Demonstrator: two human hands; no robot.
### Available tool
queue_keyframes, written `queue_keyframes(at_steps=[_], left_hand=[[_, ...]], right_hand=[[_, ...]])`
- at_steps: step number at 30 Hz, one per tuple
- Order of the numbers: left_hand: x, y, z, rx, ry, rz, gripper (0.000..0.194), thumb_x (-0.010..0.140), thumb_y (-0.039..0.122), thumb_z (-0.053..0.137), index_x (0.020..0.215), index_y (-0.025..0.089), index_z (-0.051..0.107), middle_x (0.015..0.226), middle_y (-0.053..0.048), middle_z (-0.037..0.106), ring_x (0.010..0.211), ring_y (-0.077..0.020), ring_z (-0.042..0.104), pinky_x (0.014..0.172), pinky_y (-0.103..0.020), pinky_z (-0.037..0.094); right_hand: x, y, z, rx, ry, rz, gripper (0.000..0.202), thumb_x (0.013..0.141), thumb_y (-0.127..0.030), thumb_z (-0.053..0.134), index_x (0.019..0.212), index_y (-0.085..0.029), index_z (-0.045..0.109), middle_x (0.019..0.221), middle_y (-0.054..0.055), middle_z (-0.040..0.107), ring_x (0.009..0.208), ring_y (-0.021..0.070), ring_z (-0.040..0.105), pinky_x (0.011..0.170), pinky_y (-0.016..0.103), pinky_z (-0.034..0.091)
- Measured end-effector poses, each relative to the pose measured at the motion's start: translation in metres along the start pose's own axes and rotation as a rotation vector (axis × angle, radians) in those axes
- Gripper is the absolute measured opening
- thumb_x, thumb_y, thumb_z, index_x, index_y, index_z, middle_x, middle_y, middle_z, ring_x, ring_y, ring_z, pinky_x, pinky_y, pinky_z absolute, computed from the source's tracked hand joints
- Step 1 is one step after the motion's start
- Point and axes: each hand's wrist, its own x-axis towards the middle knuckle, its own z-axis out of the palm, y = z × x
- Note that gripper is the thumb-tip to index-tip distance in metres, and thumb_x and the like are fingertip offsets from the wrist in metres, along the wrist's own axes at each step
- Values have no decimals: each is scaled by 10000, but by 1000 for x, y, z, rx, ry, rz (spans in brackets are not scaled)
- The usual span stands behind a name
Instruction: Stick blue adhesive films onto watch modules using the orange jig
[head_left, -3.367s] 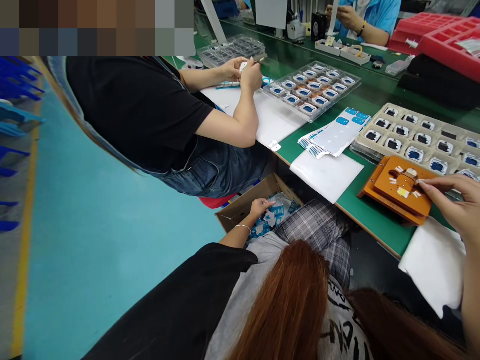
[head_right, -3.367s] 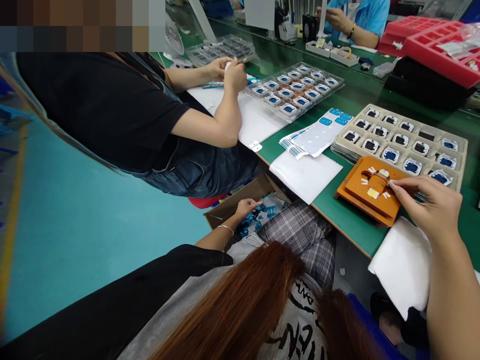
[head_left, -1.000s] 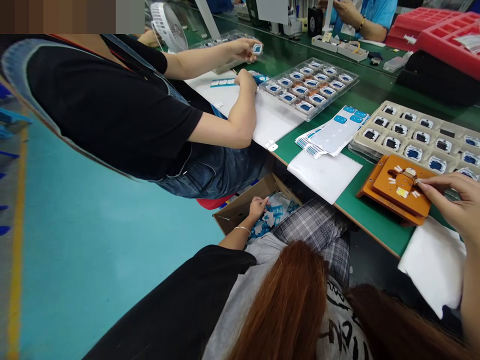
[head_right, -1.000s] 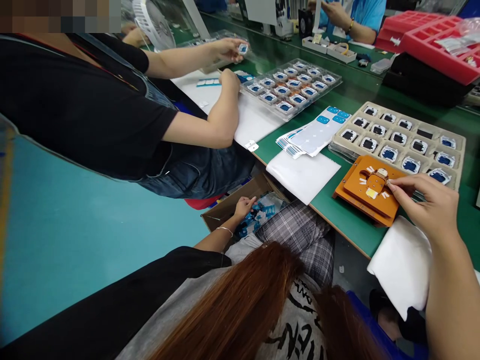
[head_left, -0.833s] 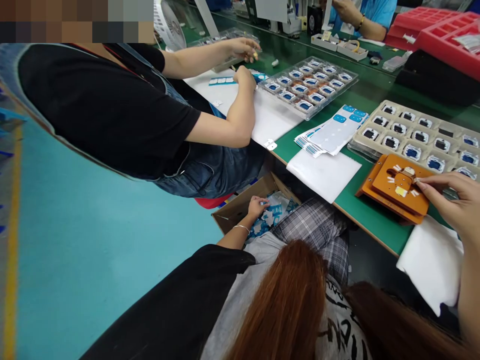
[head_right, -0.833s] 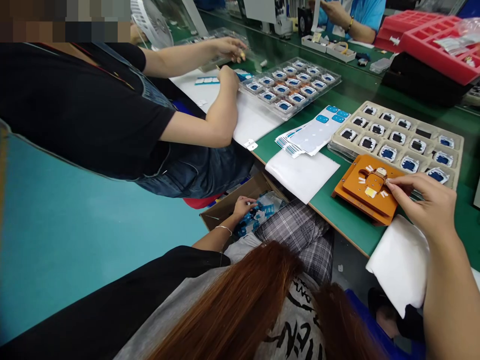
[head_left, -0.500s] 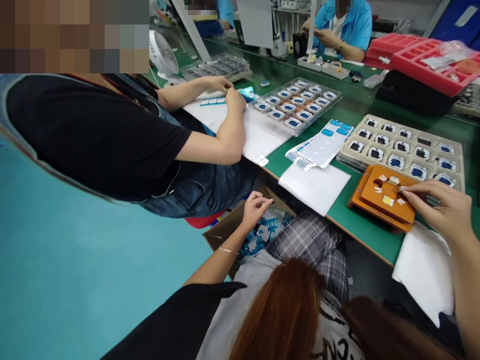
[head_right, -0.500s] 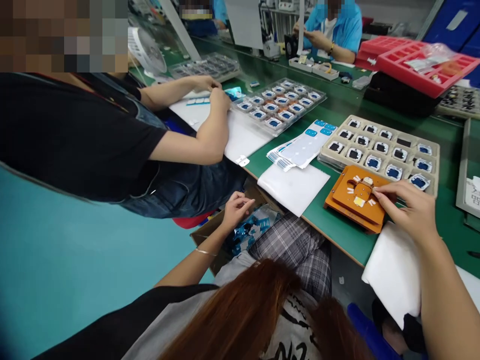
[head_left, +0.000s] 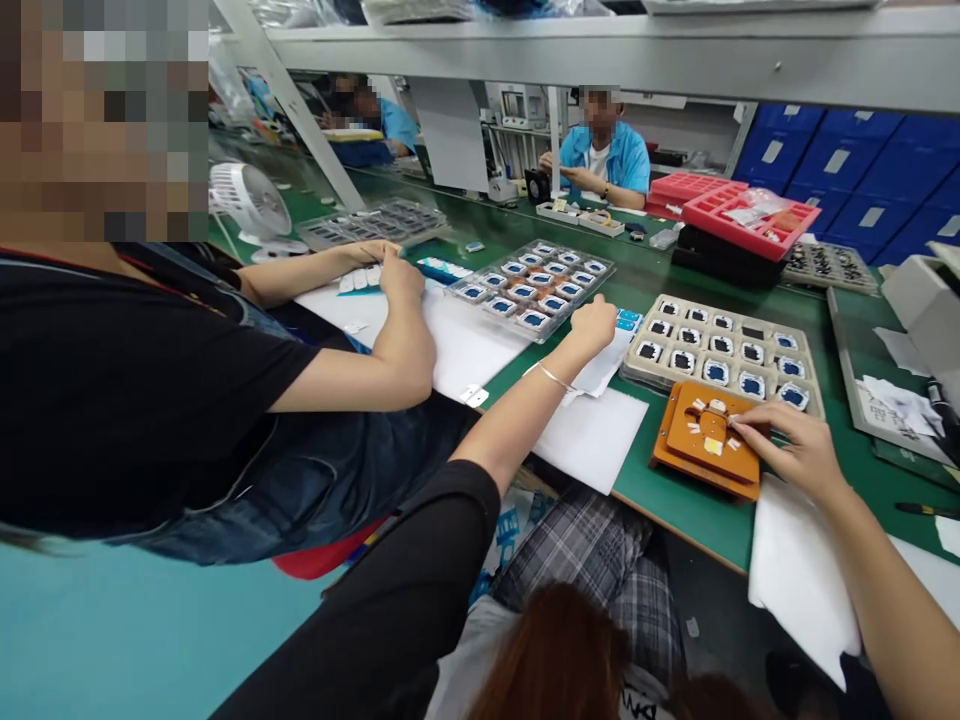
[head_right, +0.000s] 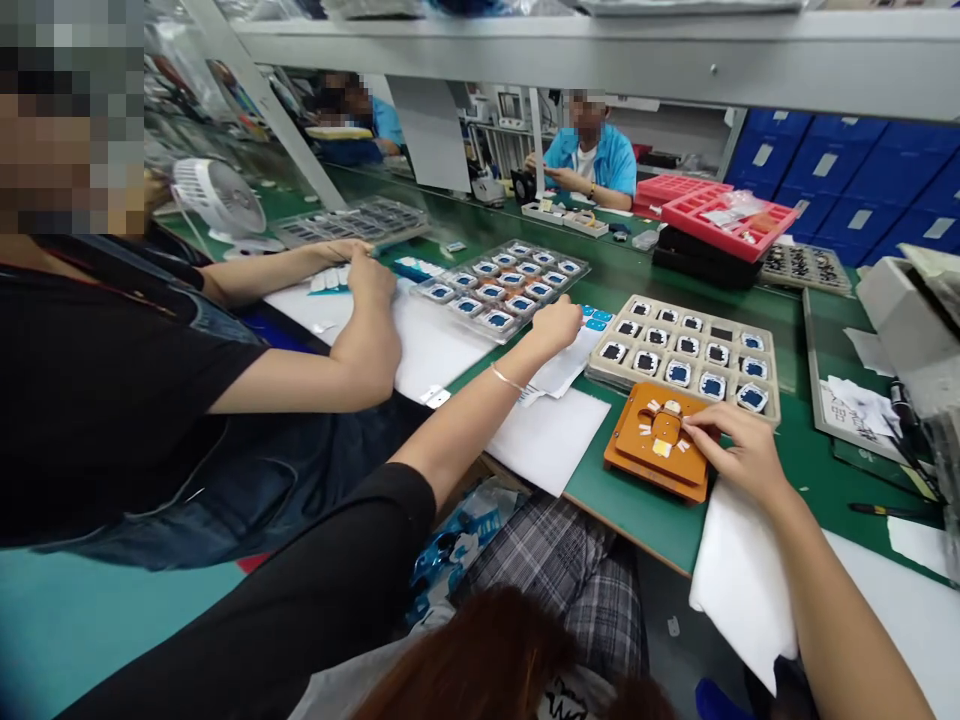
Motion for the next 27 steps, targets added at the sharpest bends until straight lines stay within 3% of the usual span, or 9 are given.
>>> queue_keyframes(at_steps=[2,5,10,13,15,20,24,27], left_hand=[[23,1,14,11,-44,-76,309,936,317,625,1181,129,611,1215,-108,612,1081,-232,626,924,-442,547],[39,-15,28,23,-99,-161,363,942,372,614,1226,147,584,1225,-100,615,1076,-221,629,912,-429,557],[50,-45,38,48,-173,-182,426,868,482,687,1106,133,630,994,-87,704,862,-192,695,819,-359,563],[55,-54,41,49,-201,-166,483,734,523,800,996,145,652,775,-84,724,679,-198,710,720,-290,536],[57,-56,43,49,-217,-168,482,713,541,808,949,147,664,767,-98,730,640,-203,710,685,-281,528],[51,-48,40,42,-204,-202,551,753,554,773,1055,108,660,1144,-225,671,756,-214,725,734,-313,547],[38,-37,34,48,-164,-274,456,922,474,618,1223,134,587,1212,-132,631,1021,-221,659,888,-411,559],[32,-34,30,53,-126,-337,352,959,369,588,1235,150,583,1220,-103,615,1068,-207,626,912,-407,559]], right_hand=[[0,-1,0,14,-4,21,77,890,-201,639,869,-227,708,805,35,741,691,170,681,596,290,539],[0,-1,-1,44,-6,54,83,897,-217,633,870,-235,710,821,39,751,712,187,698,611,305,558],[-1,-1,0,103,-7,103,90,893,-224,635,876,-254,718,834,29,757,731,194,717,638,307,582],[-3,0,0,112,-3,125,87,888,-226,643,883,-260,722,840,24,759,741,193,724,649,304,590],[-5,1,1,101,-6,133,86,887,-222,645,887,-260,722,839,23,758,743,190,724,648,299,591],[-3,-2,0,74,-13,122,92,879,-223,646,898,-279,717,846,8,755,736,187,724,644,290,599],[-9,4,-2,-1,-12,82,115,874,-300,636,917,-371,716,855,-28,762,713,237,740,594,333,632],[-20,30,-1,-108,24,-13,108,839,-372,669,919,-423,721,846,-47,768,684,274,744,506,339,633]])
